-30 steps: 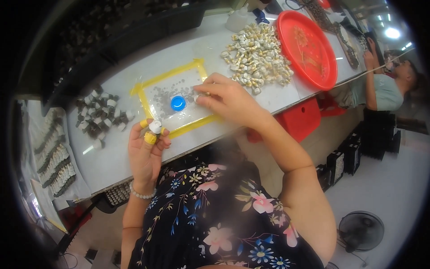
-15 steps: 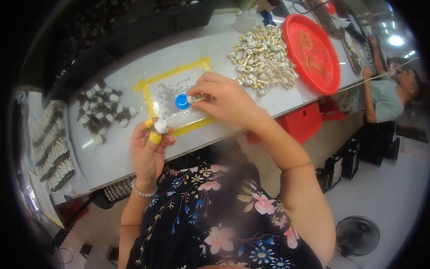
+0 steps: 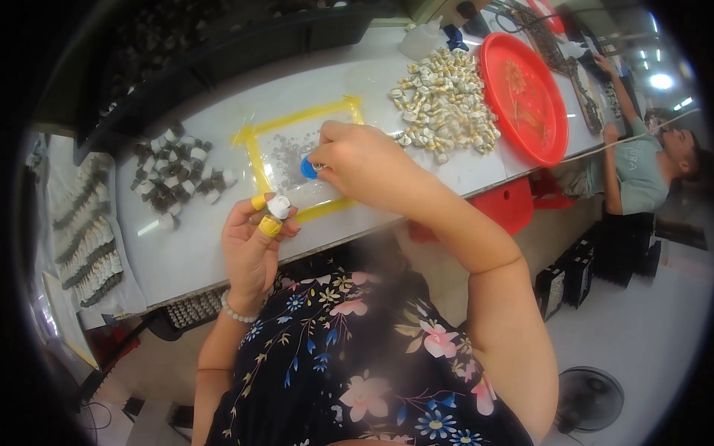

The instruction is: The person assembles small plastic parts and metal components by hand, taking them from component trays and joining them to form small figurines.

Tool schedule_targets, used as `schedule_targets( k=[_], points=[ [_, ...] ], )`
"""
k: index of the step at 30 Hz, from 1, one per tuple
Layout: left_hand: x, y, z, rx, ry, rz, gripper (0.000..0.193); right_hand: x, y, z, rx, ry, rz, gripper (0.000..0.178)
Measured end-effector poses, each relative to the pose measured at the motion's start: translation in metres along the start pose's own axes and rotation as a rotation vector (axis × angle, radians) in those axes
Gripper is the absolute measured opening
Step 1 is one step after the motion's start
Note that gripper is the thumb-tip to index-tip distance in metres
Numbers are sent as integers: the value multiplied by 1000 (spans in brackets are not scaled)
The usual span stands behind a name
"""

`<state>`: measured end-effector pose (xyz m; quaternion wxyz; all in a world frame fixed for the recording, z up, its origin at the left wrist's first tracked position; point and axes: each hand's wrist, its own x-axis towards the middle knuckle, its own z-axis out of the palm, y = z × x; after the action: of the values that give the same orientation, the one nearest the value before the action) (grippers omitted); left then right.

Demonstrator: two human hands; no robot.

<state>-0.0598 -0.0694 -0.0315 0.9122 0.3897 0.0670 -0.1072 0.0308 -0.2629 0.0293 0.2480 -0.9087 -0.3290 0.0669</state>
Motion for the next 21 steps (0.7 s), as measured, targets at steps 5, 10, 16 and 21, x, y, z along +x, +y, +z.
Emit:
schedule_targets(
  k=[5, 10, 16, 21],
  points=[
    [-2, -1, -1, 21, 14, 20, 30, -1, 1, -1, 126, 25, 49, 18],
    [-1, 1, 5, 18, 56, 6, 31, -7, 2, 0, 384, 103, 135, 21],
    [3, -3, 5, -6, 58, 34, 30, -8, 1, 1, 370, 104, 122, 23],
    [1, -6, 4, 28, 60, 33, 31, -6, 1, 1, 214, 115, 79, 22]
  ],
)
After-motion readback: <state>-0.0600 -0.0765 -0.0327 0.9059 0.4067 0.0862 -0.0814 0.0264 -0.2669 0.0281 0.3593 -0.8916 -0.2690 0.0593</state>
